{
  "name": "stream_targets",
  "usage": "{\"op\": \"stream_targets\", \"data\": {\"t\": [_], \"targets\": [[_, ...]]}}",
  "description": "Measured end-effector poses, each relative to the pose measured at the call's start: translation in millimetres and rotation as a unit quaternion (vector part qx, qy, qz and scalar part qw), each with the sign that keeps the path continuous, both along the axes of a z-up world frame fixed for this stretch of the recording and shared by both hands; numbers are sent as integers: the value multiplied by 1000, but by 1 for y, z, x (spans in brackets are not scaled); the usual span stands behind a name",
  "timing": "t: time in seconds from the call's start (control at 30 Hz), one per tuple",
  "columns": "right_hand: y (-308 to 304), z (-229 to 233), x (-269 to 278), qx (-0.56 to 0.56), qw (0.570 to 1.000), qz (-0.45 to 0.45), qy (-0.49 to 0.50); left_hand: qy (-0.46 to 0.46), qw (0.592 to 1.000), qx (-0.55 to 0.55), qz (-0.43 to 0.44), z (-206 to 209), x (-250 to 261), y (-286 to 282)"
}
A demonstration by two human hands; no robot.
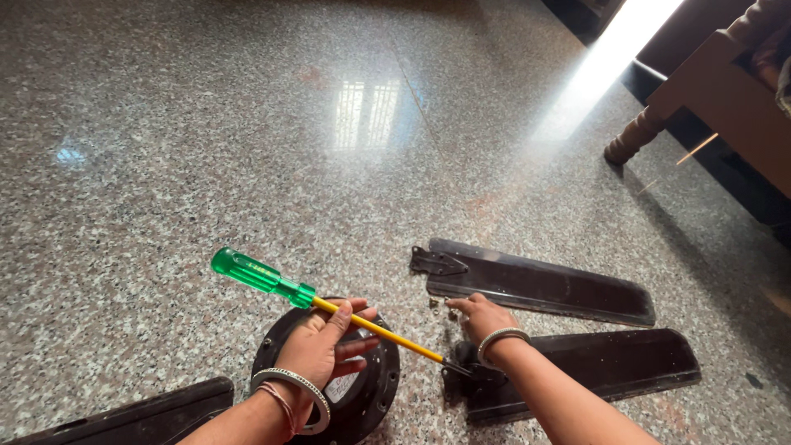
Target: The person uses a screwdriver to tighten screws on the hub of a ceiling fan and then attaches a fan blade to the hub, aligning it and securing it with screws. The work is performed on the floor with other blades and hardware nearby.
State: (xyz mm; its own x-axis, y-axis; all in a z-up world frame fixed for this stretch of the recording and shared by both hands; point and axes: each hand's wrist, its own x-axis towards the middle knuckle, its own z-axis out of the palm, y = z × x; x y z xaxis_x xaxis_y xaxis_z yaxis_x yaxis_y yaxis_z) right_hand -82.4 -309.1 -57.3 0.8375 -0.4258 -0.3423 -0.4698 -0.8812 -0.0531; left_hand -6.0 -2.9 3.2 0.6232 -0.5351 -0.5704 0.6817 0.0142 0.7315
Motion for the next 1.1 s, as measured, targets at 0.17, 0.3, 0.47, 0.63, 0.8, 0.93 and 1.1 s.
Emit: {"op": "stream_targets", "data": {"t": [0.17, 0.3, 0.47, 0.63, 0.8, 0.93, 1.1], "targets": [[0, -18, 2, -10, 998, 50, -27, -14, 1000, 16, 16, -1, -1, -5], [-4, -35, -4, -37, 990, 95, -99, -27, 999, -5, 22, -8, -2, -6], [9, -33, -24, -40, 992, 78, -86, -20, 999, 6, 24, -10, -1, -7], [21, -21, -26, -28, 996, 64, -48, -22, 999, -6, 29, -10, -2, -6], [17, -14, -28, 63, 992, -16, -110, -35, 999, 1, 14, -6, -9, -3], [4, -17, -33, 138, 972, -71, -175, -36, 999, 3, 18, 2, -17, 1], [-6, -31, -33, 315, 915, -164, -191, -55, 998, 22, 10, 18, -29, 7]]}}
